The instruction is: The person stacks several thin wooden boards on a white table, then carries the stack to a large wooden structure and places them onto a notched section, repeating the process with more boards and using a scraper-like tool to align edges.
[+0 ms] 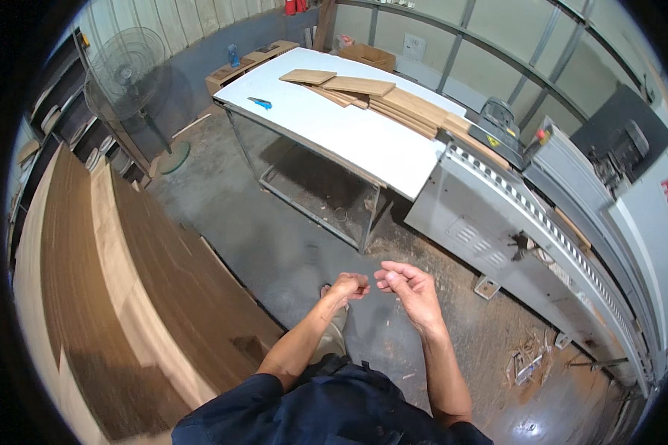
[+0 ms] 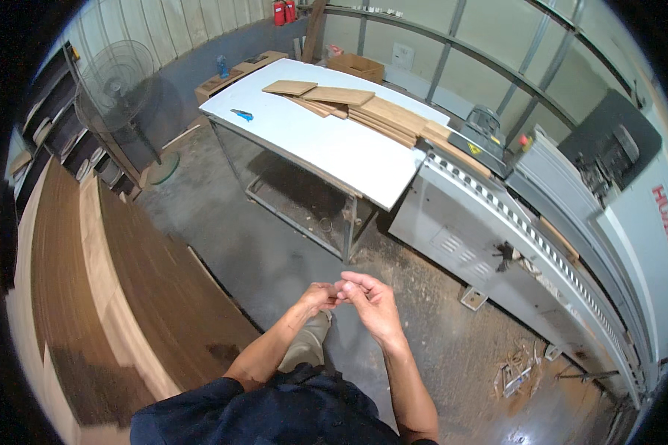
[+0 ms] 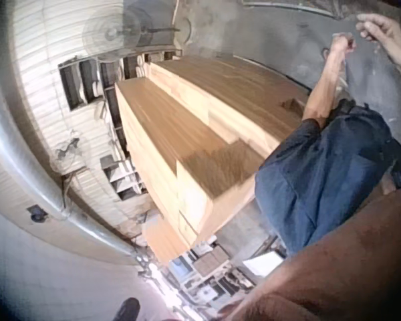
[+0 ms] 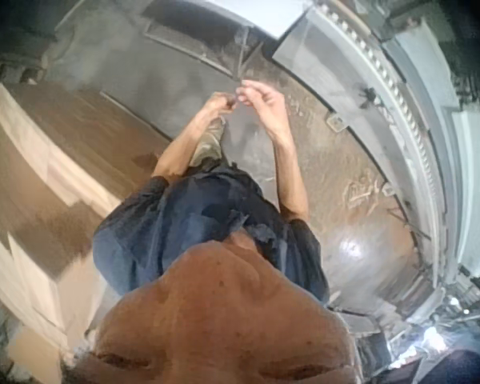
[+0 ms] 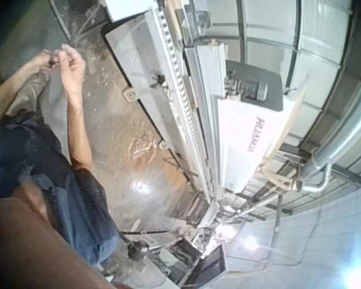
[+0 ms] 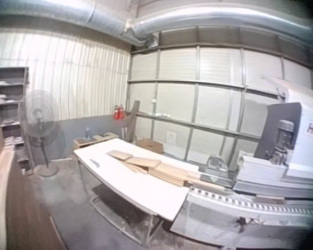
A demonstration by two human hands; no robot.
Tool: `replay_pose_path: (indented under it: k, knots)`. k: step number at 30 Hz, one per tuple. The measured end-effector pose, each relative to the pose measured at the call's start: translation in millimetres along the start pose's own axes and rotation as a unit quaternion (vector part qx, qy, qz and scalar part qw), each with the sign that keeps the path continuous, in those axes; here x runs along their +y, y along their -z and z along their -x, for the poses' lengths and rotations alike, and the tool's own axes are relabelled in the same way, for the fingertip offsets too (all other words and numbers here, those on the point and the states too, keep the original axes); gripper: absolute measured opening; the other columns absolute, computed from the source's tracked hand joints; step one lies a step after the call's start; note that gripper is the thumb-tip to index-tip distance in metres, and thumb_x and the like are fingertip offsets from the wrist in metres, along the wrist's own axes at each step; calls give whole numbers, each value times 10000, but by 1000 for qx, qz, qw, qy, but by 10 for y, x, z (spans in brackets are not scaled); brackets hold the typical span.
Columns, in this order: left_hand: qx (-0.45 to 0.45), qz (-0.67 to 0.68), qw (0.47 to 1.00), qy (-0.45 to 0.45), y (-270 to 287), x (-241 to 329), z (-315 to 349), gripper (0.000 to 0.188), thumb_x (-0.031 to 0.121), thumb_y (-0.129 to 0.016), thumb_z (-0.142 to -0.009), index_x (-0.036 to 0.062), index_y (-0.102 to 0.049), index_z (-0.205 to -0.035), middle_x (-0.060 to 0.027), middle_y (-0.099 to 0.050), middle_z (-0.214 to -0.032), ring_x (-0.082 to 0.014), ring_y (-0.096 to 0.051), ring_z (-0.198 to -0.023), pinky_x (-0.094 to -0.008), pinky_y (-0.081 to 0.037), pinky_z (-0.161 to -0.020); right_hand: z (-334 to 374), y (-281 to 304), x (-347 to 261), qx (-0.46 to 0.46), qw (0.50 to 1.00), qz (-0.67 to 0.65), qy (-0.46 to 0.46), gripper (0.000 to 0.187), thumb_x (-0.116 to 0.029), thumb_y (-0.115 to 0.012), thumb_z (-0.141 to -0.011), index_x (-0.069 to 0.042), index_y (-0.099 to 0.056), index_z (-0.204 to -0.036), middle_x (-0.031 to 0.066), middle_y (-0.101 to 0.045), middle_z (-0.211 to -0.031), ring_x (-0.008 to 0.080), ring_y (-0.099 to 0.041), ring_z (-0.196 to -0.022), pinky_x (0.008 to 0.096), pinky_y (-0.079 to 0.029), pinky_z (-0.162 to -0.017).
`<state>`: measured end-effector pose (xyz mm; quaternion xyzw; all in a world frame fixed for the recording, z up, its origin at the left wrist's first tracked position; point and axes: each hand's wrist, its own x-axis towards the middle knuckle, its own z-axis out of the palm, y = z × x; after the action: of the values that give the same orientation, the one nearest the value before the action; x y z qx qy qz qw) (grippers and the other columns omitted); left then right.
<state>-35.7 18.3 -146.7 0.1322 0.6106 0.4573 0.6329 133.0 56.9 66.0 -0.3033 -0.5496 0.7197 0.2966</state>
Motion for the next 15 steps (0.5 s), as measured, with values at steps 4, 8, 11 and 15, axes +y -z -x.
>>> replay_pose_path:
  k: [4,8,11,15]
  knots:
    - [-11,-24,996,-89,500,915,-729,233,250,-668,-923,31,-685,-1000,-41,-690,-891,-138,-654,-767,-279,-525,-690,-1517,84,85,-11,999,28,-42,343,-152,-622,-976,48,-593,-1252,143,-700,-1073,156,-663,-867,290,-549,-794]
    - [5,-80,989,-121,1369,1592,-1167,304,245,-657,-946,0,-680,-1126,-64,-706,-925,-146,-664,-849,-283,-523,-726,-2904,-15,-45,25,997,17,-76,361,-165,-632,-966,46,-581,-1254,119,-694,-1076,158,-663,-876,283,-551,-764]
    - [102,-161,964,-186,1830,2462,-1410,255,208,-682,-912,-15,-713,-1032,-50,-714,-847,-123,-655,-803,-278,-518,-725,-4019,-87,-53,70,997,1,-36,402,-194,-667,-942,39,-576,-1257,106,-683,-1077,167,-662,-890,301,-549,-760]
    - [256,-263,884,-289,2664,3512,-1954,353,253,-717,-859,5,-700,-1111,-157,-739,-970,-236,-710,-904,-347,-546,-811,-5484,-364,30,27,998,48,-29,471,-225,-694,-925,75,-560,-1263,119,-683,-1039,186,-667,-894,305,-550,-758]
